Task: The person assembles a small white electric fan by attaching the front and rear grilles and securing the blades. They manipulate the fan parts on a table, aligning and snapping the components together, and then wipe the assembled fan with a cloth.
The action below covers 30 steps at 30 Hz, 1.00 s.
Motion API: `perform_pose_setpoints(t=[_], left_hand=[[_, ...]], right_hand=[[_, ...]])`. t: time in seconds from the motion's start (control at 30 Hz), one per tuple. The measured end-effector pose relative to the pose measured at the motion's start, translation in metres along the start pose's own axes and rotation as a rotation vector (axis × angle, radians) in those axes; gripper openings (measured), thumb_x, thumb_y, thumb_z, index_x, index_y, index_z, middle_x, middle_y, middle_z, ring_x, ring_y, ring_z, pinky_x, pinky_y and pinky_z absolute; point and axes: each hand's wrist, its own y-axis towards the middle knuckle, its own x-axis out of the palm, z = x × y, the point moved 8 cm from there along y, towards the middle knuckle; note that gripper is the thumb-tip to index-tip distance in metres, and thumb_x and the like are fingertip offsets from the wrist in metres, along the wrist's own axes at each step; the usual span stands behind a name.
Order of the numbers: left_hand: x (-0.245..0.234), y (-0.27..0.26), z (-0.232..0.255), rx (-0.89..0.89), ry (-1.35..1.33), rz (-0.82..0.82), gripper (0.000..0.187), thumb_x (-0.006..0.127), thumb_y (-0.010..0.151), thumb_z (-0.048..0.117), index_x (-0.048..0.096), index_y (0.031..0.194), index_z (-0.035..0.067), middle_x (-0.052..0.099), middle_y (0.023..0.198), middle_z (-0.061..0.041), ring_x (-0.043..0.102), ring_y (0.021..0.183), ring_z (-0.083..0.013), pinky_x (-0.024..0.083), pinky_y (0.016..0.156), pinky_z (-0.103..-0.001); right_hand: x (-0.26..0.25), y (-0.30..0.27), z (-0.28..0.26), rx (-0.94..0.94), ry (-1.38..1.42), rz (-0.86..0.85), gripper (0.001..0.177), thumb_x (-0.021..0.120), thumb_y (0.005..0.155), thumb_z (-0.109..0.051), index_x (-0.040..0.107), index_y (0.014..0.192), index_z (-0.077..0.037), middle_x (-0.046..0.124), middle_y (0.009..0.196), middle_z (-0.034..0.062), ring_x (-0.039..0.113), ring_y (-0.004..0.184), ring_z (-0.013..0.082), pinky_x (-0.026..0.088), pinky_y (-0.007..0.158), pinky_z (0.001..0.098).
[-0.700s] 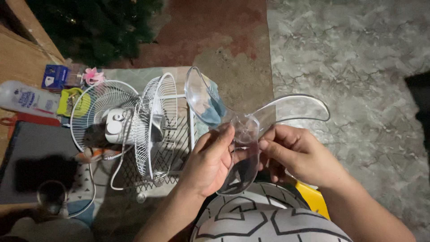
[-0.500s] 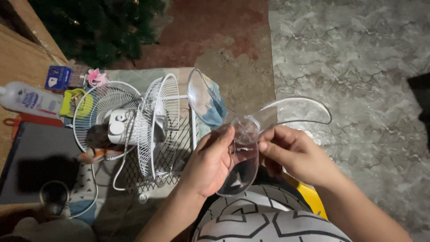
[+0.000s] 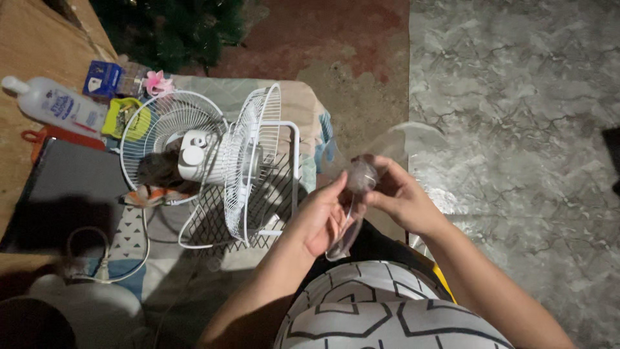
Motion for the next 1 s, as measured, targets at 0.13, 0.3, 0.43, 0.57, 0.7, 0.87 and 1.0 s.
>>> perform_pose_setpoints(t=[0.13, 0.3, 0.43, 0.57, 0.7, 0.87, 1.0], left_hand=[[-0.016, 0.003, 0.003, 0.019, -0.043, 0.015, 0.028, 0.064, 0.102, 0.033, 0.068, 0.110, 0.007, 0.070, 0.093, -0.008, 0.069, 0.078, -0.0187, 0.058, 0.070, -0.030], [-0.016, -0.009, 0.011, 0.089, 0.022, 0.058, 0.031, 0.065, 0.103, 0.034, 0.070, 0.113, 0.005, 0.070, 0.093, -0.007, 0.067, 0.080, -0.0159, 0.056, 0.069, -0.027], [-0.008, -0.019, 0.028, 0.228, 0.084, 0.120, 0.025, 0.069, 0.095, 0.026, 0.068, 0.109, 0.004, 0.071, 0.096, -0.007, 0.068, 0.083, -0.0163, 0.058, 0.073, -0.030], [-0.009, -0.030, 0.048, 0.349, 0.249, 0.244, 0.023, 0.073, 0.091, 0.020, 0.066, 0.106, 0.005, 0.070, 0.095, -0.005, 0.069, 0.083, -0.0153, 0.059, 0.073, -0.030], [-0.009, -0.035, 0.054, 0.427, 0.493, 0.339, 0.022, 0.079, 0.091, 0.013, 0.069, 0.105, 0.000, 0.070, 0.091, -0.006, 0.065, 0.077, -0.0140, 0.054, 0.065, -0.029], [-0.009, -0.029, 0.054, 0.497, 0.502, 0.324, 0.020, 0.078, 0.088, 0.010, 0.068, 0.103, 0.002, 0.070, 0.090, -0.003, 0.066, 0.075, -0.0111, 0.055, 0.065, -0.027], [-0.017, -0.030, 0.057, 0.527, 0.495, 0.343, 0.018, 0.076, 0.091, 0.010, 0.068, 0.104, 0.001, 0.068, 0.088, -0.004, 0.065, 0.074, -0.0129, 0.053, 0.065, -0.026]], right_hand=[[0.014, 0.010, -0.004, -0.012, 0.114, -0.020, 0.059, 0.075, 0.092, -0.002, 0.050, 0.145, -0.002, 0.067, 0.123, 0.0101, 0.066, 0.108, 0.0222, 0.055, 0.095, 0.0384], [0.024, 0.012, -0.020, 0.001, 0.039, -0.043, 0.058, 0.074, 0.088, 0.001, 0.051, 0.141, -0.003, 0.064, 0.131, 0.0088, 0.063, 0.122, 0.0190, 0.052, 0.103, 0.0368], [0.020, 0.011, -0.029, 0.037, -0.048, 0.036, 0.049, 0.074, 0.087, -0.003, 0.058, 0.133, -0.003, 0.070, 0.122, 0.0060, 0.067, 0.111, 0.0159, 0.055, 0.097, 0.0340], [0.000, -0.006, -0.022, 0.373, -0.612, 0.257, 0.026, 0.075, 0.100, -0.012, 0.074, 0.120, 0.005, 0.076, 0.100, 0.0182, 0.075, 0.090, 0.0291, 0.057, 0.080, 0.0389], [0.014, -0.013, -0.046, 0.122, -0.442, 0.320, 0.035, 0.077, 0.095, -0.020, 0.076, 0.124, 0.000, 0.081, 0.101, 0.0128, 0.070, 0.082, 0.0175, 0.060, 0.070, 0.0311], [0.044, 0.006, -0.068, -0.158, -0.780, 0.150, 0.065, 0.085, 0.079, -0.023, 0.061, 0.136, -0.002, 0.068, 0.114, 0.0155, 0.074, 0.092, 0.0210, 0.062, 0.069, 0.0314], [0.046, 0.024, -0.059, -0.136, -0.731, 0.113, 0.071, 0.088, 0.075, -0.019, 0.055, 0.135, 0.000, 0.063, 0.115, 0.0167, 0.073, 0.093, 0.0228, 0.060, 0.070, 0.0341]])
